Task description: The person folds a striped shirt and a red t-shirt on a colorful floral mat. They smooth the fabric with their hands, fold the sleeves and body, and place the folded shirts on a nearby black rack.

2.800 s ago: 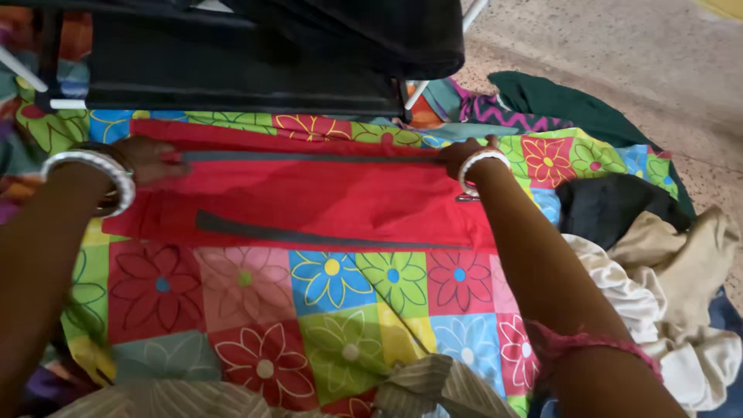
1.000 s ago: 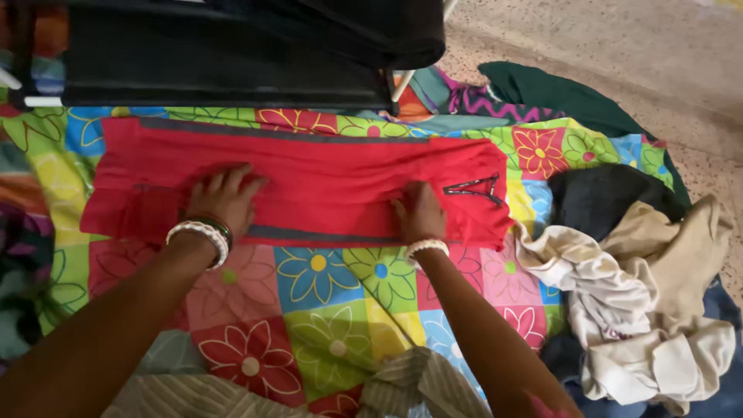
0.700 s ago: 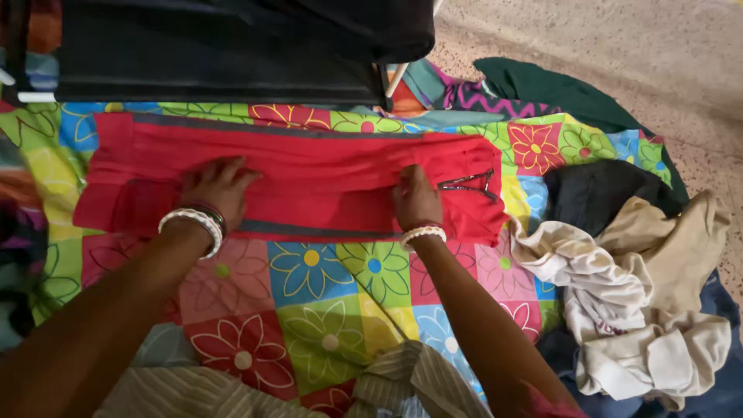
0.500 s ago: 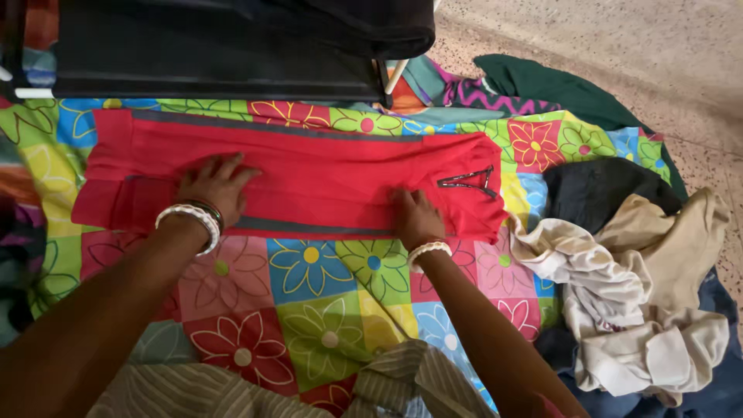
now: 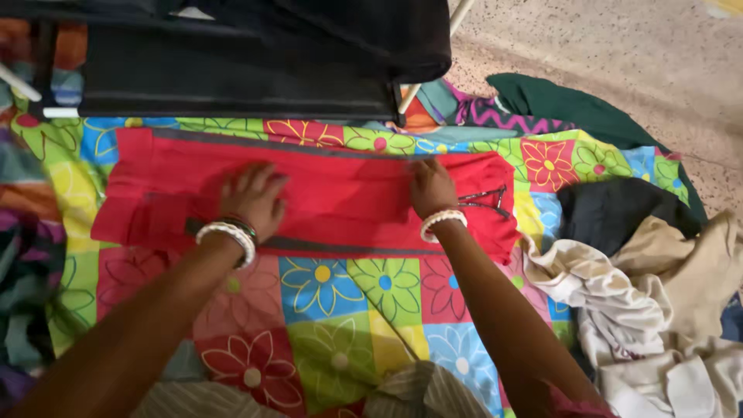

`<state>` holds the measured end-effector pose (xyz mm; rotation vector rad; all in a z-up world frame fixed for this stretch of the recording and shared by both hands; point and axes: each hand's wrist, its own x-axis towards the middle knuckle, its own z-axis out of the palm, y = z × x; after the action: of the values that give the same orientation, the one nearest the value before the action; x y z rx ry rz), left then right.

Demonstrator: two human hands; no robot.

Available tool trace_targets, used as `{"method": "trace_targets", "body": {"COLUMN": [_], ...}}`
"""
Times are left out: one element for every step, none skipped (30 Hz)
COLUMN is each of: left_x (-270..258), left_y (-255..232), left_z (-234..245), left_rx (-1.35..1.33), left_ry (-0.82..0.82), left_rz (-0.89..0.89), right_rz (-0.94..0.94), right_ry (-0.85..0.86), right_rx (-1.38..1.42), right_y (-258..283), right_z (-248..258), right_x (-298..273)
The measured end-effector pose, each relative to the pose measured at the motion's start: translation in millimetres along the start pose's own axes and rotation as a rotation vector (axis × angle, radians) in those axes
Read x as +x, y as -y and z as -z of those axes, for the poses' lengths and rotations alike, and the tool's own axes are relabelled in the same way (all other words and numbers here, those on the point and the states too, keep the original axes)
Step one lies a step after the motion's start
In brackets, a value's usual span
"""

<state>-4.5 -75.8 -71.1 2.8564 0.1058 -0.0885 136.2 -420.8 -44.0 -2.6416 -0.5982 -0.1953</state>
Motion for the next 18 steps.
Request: {"method": "trace_targets", "body": {"left_x": [2, 5, 8, 11, 12, 14, 15, 16, 18, 20, 21, 23, 23, 24, 26, 28, 29, 30], "left_y": [-4, -8, -13, -17, -20, -21, -23, -23, -23, -22, -20, -17, -14, -11, -7, -4, 0, 4], "left_z": [-5, -8, -12, -14, -15, -15, -15, -13, -11, -8, -5, -2, 0, 1, 2, 1, 0, -2], "left_rx": [0.009, 0.006, 0.003, 0.001, -0.003, -0.006, -0.012, 0.007, 0.024, 0.041, 0.041, 0.041, 0.040, 0.043, 0.047, 0.050, 0.024, -0.002], "left_ry": [-0.050, -0.033, -0.015, 0.003, 0.013, 0.023, 0.036, 0.061, 0.087, 0.113, 0.126, 0.138, 0.152, 0.151, 0.151, 0.151, 0.125, 0.100], "left_rz": [-0.046, -0.054, -0.061, -0.069, -0.076, -0.083, -0.089, -0.075, -0.061, -0.047, -0.037, -0.027, -0.014, -0.003, 0.009, 0.021, 0.038, 0.055], "right_rz": [0.018, 0.036, 0.054, 0.009, -0.036, -0.081, -0.080, -0.079, -0.078, -0.005, 0.068, 0.141, 0.078, 0.014, -0.049, -0.065, -0.084, -0.102], "right_ry": [0.013, 0.027, 0.041, 0.092, 0.144, 0.195, 0.208, 0.220, 0.234, 0.198, 0.164, 0.129, 0.140, 0.151, 0.162, 0.136, 0.109, 0.083], "right_rx": [0.001, 0.003, 0.004, -0.028, -0.059, -0.091, -0.082, -0.072, -0.065, -0.042, -0.017, 0.008, 0.014, 0.020, 0.027, 0.014, 0.001, -0.012], "right_y": [3, 7, 12, 17, 22, 27, 30, 32, 32, 31, 29, 26, 23, 19, 17, 15, 13, 12], "right_z": [-1, -3, -4, -6, -9, -12, -14, -17, -20, -22, -24, -26, -29, -31, -34, -36, -38, -39], "right_x": [7, 15, 21, 26, 30, 34, 36, 39, 40, 41, 43, 44, 46, 48, 52, 55, 57, 58]}}
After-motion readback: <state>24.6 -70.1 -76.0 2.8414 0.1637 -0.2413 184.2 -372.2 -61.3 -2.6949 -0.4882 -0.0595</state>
